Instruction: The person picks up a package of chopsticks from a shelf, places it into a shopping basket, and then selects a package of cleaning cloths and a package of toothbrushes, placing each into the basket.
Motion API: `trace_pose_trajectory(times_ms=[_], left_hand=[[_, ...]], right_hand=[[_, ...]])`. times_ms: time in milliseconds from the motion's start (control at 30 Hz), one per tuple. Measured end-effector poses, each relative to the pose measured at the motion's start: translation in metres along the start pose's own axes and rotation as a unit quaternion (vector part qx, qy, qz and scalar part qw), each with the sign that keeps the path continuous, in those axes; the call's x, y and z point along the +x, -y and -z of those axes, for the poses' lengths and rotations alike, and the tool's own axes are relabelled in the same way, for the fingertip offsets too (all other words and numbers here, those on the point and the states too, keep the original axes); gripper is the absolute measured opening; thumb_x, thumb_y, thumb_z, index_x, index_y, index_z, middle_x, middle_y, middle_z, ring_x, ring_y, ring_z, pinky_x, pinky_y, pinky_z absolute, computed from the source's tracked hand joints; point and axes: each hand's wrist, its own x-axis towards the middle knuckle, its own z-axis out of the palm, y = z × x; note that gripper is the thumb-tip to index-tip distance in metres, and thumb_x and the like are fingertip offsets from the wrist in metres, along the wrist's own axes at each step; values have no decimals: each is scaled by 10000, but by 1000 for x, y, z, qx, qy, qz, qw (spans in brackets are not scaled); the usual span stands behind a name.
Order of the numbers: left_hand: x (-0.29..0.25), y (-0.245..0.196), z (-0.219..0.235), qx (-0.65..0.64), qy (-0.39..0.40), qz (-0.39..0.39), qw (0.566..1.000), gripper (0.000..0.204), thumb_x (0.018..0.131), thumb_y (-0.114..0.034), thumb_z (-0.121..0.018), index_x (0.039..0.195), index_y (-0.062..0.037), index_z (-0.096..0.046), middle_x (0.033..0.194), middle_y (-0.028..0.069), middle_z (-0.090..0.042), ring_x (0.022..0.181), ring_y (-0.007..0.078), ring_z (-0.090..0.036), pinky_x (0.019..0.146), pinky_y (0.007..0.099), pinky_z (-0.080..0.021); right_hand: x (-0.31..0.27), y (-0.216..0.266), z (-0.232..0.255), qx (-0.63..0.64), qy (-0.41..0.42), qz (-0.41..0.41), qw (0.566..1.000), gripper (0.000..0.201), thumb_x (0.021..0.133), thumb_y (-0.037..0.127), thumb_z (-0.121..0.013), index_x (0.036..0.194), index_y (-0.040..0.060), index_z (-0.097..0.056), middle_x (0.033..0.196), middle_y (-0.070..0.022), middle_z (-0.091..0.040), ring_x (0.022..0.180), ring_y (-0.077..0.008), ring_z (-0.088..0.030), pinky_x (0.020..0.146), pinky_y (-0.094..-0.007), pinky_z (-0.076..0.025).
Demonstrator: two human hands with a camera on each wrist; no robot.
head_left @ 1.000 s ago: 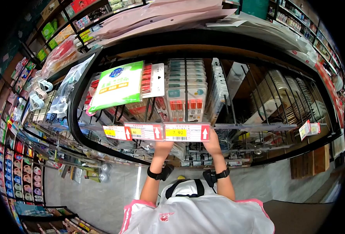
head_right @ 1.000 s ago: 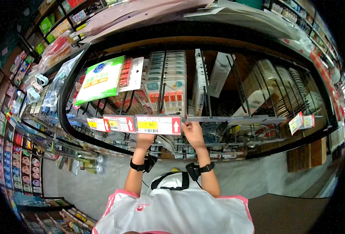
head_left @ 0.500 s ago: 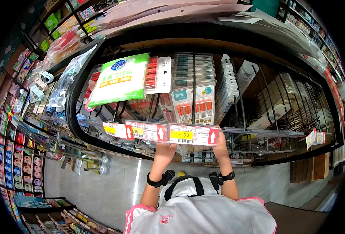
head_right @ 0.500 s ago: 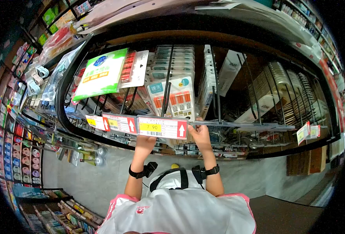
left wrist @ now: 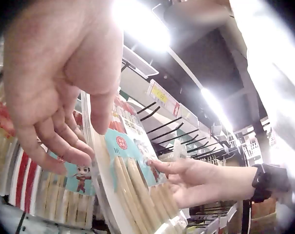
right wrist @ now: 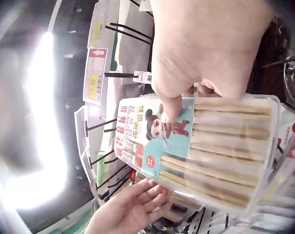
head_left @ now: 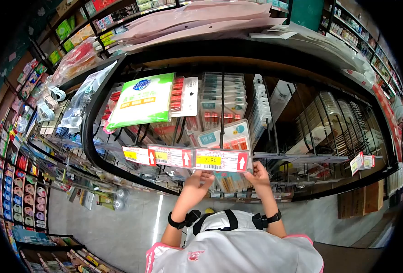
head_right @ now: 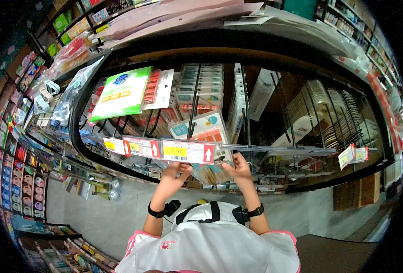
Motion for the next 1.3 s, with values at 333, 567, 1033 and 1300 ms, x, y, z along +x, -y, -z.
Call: trace_pose_trajectory(times_ms=[333,567,1033,1300], left_hand=[[-20,0,3,14,64,-30,997,311,839,-145,-596,1037,65,-481,899,144,-624,854,212,-627,752,298,-482],[-27,-10,8,18,94,-51,994,316,849,-154,-578,1048,60,-459,886,163,-623,795,235,-632,706,310,-493],[-50,18,1,77,124,-16,989,412,810,-226,-657,1091,37,-511,861,151,-655,763,224,-645,674,307,-501],[-68,22,-30,66,17,-31,997,386,790,-237,-674,1021,49,-557,808,172,-650,703,234,-646,638,321,-496]], right_hand=[[-19,21,6,-30,26,8,999,268,776,99,-703,957,20,-523,871,-27,-588,801,-91,-538,726,-231,-438],[-18,25,8,-14,36,13,999,238,743,-16,-678,920,22,-523,848,-12,-539,809,-82,-498,743,-227,-403],[-17,24,17,-194,142,-29,970,309,705,200,-769,886,30,-584,777,-12,-568,707,-82,-503,622,-250,-417],[1,39,27,-249,226,-26,941,351,680,271,-787,854,47,-581,778,-20,-571,720,-98,-516,647,-259,-425]])
